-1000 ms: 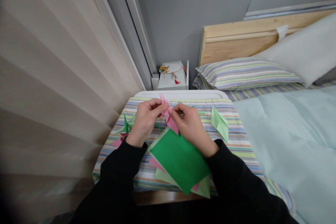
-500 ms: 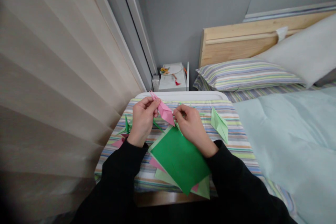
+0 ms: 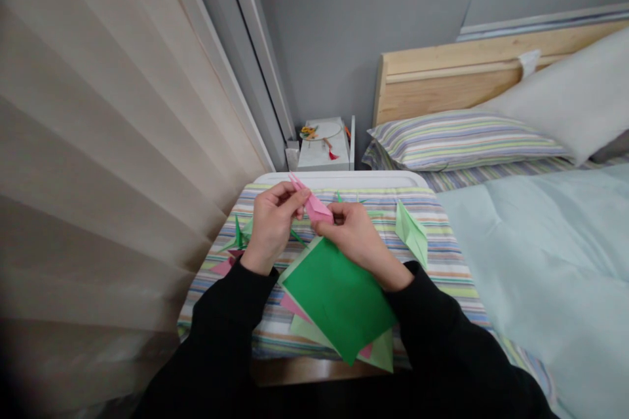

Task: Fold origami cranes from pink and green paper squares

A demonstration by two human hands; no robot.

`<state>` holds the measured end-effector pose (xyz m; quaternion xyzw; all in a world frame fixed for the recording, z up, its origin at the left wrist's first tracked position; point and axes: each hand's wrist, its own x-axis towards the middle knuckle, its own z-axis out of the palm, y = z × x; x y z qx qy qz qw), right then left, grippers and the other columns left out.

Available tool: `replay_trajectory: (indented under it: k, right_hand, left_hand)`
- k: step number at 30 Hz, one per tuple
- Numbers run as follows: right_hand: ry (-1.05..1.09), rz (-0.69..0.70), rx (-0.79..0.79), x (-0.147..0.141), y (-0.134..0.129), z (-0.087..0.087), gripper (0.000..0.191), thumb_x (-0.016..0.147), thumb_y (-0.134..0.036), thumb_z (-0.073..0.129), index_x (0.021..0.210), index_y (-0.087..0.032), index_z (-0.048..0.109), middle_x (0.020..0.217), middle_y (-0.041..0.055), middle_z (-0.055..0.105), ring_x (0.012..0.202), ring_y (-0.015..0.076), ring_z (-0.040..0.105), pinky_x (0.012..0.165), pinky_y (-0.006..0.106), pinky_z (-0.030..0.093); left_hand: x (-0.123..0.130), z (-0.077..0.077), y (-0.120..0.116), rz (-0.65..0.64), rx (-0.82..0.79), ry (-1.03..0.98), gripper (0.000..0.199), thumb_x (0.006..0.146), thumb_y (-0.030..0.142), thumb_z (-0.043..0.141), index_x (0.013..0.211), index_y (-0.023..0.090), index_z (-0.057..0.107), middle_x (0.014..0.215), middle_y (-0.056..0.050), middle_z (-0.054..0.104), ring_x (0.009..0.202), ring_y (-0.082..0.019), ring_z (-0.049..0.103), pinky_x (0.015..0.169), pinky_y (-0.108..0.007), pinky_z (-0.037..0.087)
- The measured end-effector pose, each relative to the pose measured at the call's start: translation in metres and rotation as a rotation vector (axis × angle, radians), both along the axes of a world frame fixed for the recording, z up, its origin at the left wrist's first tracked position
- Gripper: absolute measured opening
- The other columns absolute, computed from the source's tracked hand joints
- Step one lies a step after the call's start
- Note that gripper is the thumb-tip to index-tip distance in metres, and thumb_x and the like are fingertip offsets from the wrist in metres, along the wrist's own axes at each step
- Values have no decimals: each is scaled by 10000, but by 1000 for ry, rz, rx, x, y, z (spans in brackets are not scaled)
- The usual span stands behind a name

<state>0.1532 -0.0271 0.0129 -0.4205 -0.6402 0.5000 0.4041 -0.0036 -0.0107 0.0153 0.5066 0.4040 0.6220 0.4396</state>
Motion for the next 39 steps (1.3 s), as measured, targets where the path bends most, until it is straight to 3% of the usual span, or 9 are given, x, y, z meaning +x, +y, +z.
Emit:
replay_trajectory:
  k: [3, 6, 8, 11, 13, 19, 24, 29, 39]
  right_hand:
    - [72, -38, 24, -1, 0, 0, 189, 745, -338, 737, 756, -165, 662, 680, -7, 626, 629, 134, 556, 579, 253, 418]
    - [286, -51, -54, 1, 1, -2, 358, 817, -512, 708, 975, -193, 678, 964, 60, 734, 806, 196, 699, 671, 300, 537]
    - [415, -40, -157, 3, 3, -3, 436, 832, -603, 671, 1015, -207, 669, 1037, 78, 744, 774, 201, 728, 644, 314, 566]
    - [467, -89, -224, 5, 6, -3, 404, 742, -543, 785, 903, -190, 669, 843, 46, 740, 616, 159, 687, 588, 284, 551]
    - [459, -154, -181, 5, 7, -2, 391, 677, -462, 855, 876, -184, 666, 741, 16, 716, 581, 141, 662, 592, 273, 547]
    - [367, -262, 13, 3, 6, -2, 418, 649, -390, 889, 935, -202, 649, 782, 20, 740, 690, 187, 721, 656, 306, 577]
    - [249, -172, 65, 2, 7, -9, 326, 746, -441, 820, 897, -197, 665, 812, 36, 735, 727, 202, 721, 663, 319, 563]
    - [187, -163, 114, 2, 9, -11, 283, 834, -459, 726, 792, -184, 677, 716, 21, 691, 650, 161, 619, 617, 290, 478]
    - [83, -118, 139, 0, 6, -8, 317, 883, -435, 632, 697, -180, 645, 602, -24, 543, 575, 129, 440, 567, 279, 340]
  left_hand:
    - [-1, -2, 3, -15, 14, -49, 264, 755, 363, 819, 766, 171, 638, 625, 47, 572, 486, -62, 471, 471, -201, 376]
    - [-1, -3, 2, -57, 39, -78, 272, 785, 385, 810, 817, 180, 634, 653, 46, 576, 519, -67, 506, 512, -197, 425]
    - [-1, -3, 0, -112, 69, -96, 264, 797, 387, 805, 847, 178, 652, 707, 28, 609, 581, -79, 560, 578, -204, 476]
    - [-1, -1, -3, -164, 97, -96, 259, 793, 381, 812, 880, 172, 686, 835, -7, 656, 688, -99, 620, 689, -231, 528]
    - [0, -1, -3, -157, 88, -96, 274, 780, 374, 824, 926, 176, 701, 906, -19, 672, 751, -111, 641, 748, -247, 543]
    - [1, -6, 2, -93, -12, -151, 346, 742, 330, 854, 1030, 191, 719, 938, -29, 731, 845, -133, 688, 836, -279, 562]
    - [-1, -5, 3, -54, -86, -89, 257, 718, 357, 853, 826, 155, 735, 761, -16, 713, 681, -116, 645, 692, -246, 548]
    - [-1, -1, 1, -39, -49, -4, 256, 706, 351, 850, 700, 141, 705, 595, 21, 599, 498, -65, 467, 461, -198, 357]
    - [1, -3, 3, 84, -41, -103, 255, 733, 343, 816, 652, 154, 665, 545, 44, 539, 481, -59, 449, 489, -203, 369]
